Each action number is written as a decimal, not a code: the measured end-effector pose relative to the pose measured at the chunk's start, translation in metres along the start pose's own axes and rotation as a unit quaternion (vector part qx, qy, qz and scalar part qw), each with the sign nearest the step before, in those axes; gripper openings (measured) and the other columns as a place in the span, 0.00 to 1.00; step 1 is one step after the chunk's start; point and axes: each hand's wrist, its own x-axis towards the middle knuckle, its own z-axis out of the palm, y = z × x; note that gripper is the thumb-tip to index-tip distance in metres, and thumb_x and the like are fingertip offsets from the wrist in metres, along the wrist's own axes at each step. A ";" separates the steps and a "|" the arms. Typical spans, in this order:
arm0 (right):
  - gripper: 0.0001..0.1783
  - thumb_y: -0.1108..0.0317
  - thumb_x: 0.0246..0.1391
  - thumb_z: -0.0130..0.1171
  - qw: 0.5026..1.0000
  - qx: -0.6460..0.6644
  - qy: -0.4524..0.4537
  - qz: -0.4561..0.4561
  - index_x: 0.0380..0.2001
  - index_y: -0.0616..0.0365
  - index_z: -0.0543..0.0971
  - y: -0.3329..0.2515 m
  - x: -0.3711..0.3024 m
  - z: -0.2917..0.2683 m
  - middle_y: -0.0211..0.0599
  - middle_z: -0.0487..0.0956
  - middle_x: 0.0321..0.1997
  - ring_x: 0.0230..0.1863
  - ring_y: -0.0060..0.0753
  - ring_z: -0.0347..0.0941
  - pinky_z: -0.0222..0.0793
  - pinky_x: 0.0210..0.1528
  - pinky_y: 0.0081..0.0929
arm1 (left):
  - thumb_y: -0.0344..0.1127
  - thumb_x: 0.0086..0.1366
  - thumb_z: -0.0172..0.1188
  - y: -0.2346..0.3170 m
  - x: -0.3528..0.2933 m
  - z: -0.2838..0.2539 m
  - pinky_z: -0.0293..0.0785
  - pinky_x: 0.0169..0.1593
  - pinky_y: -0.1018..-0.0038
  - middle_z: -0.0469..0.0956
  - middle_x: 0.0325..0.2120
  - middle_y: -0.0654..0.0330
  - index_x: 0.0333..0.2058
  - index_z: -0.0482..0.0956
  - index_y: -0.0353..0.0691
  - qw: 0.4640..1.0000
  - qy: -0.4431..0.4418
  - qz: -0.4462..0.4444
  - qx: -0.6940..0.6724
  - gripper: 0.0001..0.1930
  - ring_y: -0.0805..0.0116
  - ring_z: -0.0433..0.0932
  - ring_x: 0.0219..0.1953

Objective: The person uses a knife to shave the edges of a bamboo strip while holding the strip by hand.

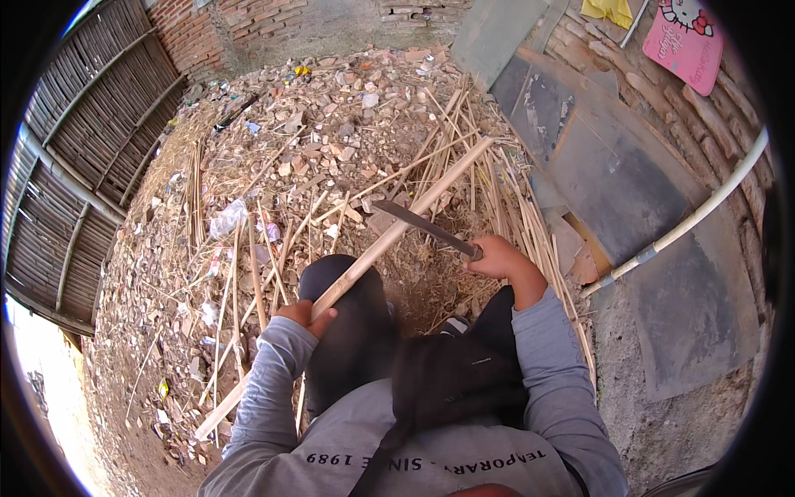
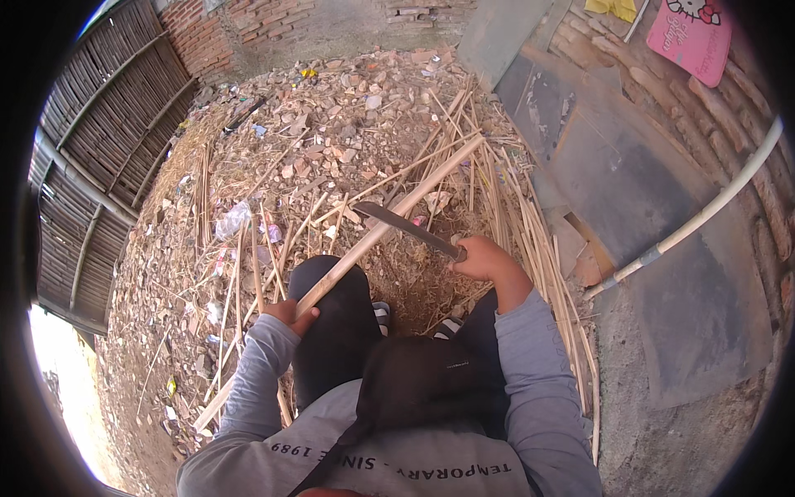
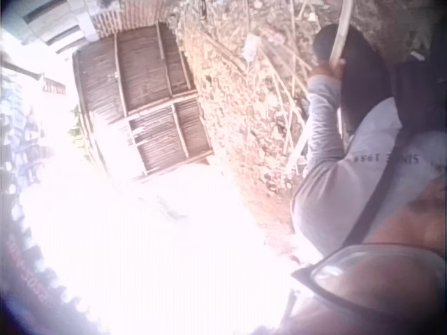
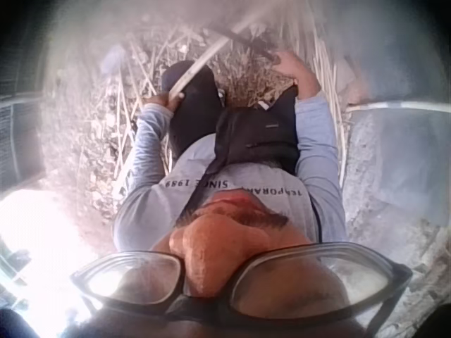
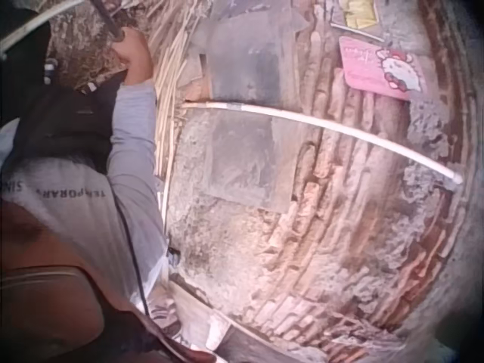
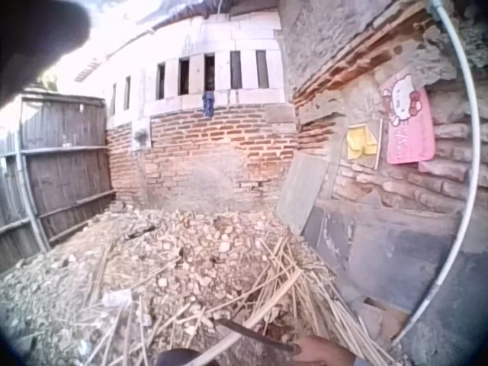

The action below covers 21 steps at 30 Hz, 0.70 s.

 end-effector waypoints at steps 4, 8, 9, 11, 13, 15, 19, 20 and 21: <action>0.19 0.60 0.43 0.68 0.998 -0.013 0.042 0.041 0.40 0.55 0.82 -0.012 0.001 0.003 0.50 0.81 0.33 0.39 0.53 0.78 0.73 0.41 0.41 | 0.63 0.66 0.48 -0.005 -0.003 0.003 0.74 0.43 0.53 0.79 0.28 0.39 0.31 0.78 0.32 0.999 0.020 0.002 -0.034 0.32 0.39 0.79 0.36; 0.19 0.59 0.44 0.68 0.997 -0.037 0.050 -0.041 0.39 0.57 0.81 -0.006 0.001 0.009 0.50 0.81 0.32 0.38 0.52 0.78 0.72 0.40 0.41 | 0.61 0.68 0.46 -0.006 -0.003 0.005 0.73 0.42 0.53 0.78 0.27 0.40 0.31 0.78 0.33 0.998 0.032 0.008 -0.047 0.31 0.39 0.78 0.35; 0.19 0.59 0.44 0.68 0.998 -0.025 0.031 -0.058 0.38 0.58 0.81 -0.010 0.001 0.007 0.50 0.81 0.32 0.38 0.52 0.78 0.72 0.40 0.41 | 0.61 0.68 0.47 -0.008 -0.006 0.003 0.73 0.41 0.53 0.78 0.27 0.40 0.31 0.78 0.34 0.998 0.034 0.004 -0.048 0.31 0.39 0.78 0.35; 0.20 0.58 0.44 0.68 0.999 0.030 0.012 0.005 0.38 0.58 0.80 0.009 0.007 0.002 0.50 0.81 0.32 0.38 0.52 0.78 0.72 0.39 0.41 | 0.61 0.68 0.47 -0.013 -0.006 0.006 0.73 0.41 0.54 0.78 0.27 0.40 0.31 0.78 0.34 0.998 0.038 0.017 -0.049 0.31 0.40 0.79 0.35; 0.20 0.58 0.44 0.68 0.995 0.076 0.020 0.064 0.38 0.58 0.81 0.025 0.009 -0.002 0.49 0.81 0.32 0.38 0.52 0.78 0.72 0.39 0.41 | 0.61 0.68 0.47 -0.007 -0.003 0.006 0.73 0.41 0.54 0.78 0.27 0.40 0.31 0.78 0.34 0.998 0.038 0.027 -0.051 0.31 0.40 0.79 0.35; 0.21 0.57 0.43 0.69 0.986 0.113 0.047 0.112 0.40 0.57 0.81 0.031 0.009 -0.003 0.47 0.82 0.32 0.38 0.51 0.79 0.72 0.40 0.41 | 0.61 0.68 0.47 -0.002 -0.004 0.004 0.73 0.41 0.54 0.78 0.27 0.40 0.31 0.78 0.34 0.998 0.036 0.023 -0.054 0.31 0.40 0.79 0.35; 0.26 0.57 0.43 0.70 0.997 -0.047 0.018 -0.054 0.45 0.57 0.81 0.010 0.011 0.016 0.47 0.82 0.34 0.38 0.49 0.79 0.72 0.41 0.41 | 0.61 0.68 0.47 -0.004 -0.007 -0.001 0.73 0.42 0.54 0.78 0.27 0.39 0.31 0.78 0.34 0.998 0.029 0.003 -0.053 0.31 0.39 0.79 0.36; 0.27 0.56 0.42 0.70 0.995 -0.066 -0.006 -0.074 0.46 0.57 0.81 0.002 0.011 0.021 0.47 0.82 0.34 0.39 0.49 0.79 0.72 0.41 0.41 | 0.61 0.67 0.48 -0.006 -0.008 -0.002 0.74 0.42 0.54 0.79 0.27 0.39 0.31 0.78 0.33 0.998 0.033 0.003 -0.049 0.31 0.39 0.79 0.36; 0.28 0.56 0.42 0.70 0.992 -0.085 -0.030 -0.090 0.47 0.57 0.80 -0.001 0.008 0.023 0.48 0.82 0.34 0.39 0.48 0.79 0.72 0.41 0.41 | 0.61 0.67 0.48 -0.006 -0.009 -0.002 0.74 0.42 0.53 0.79 0.27 0.39 0.31 0.78 0.33 0.998 0.032 0.007 -0.046 0.31 0.39 0.79 0.36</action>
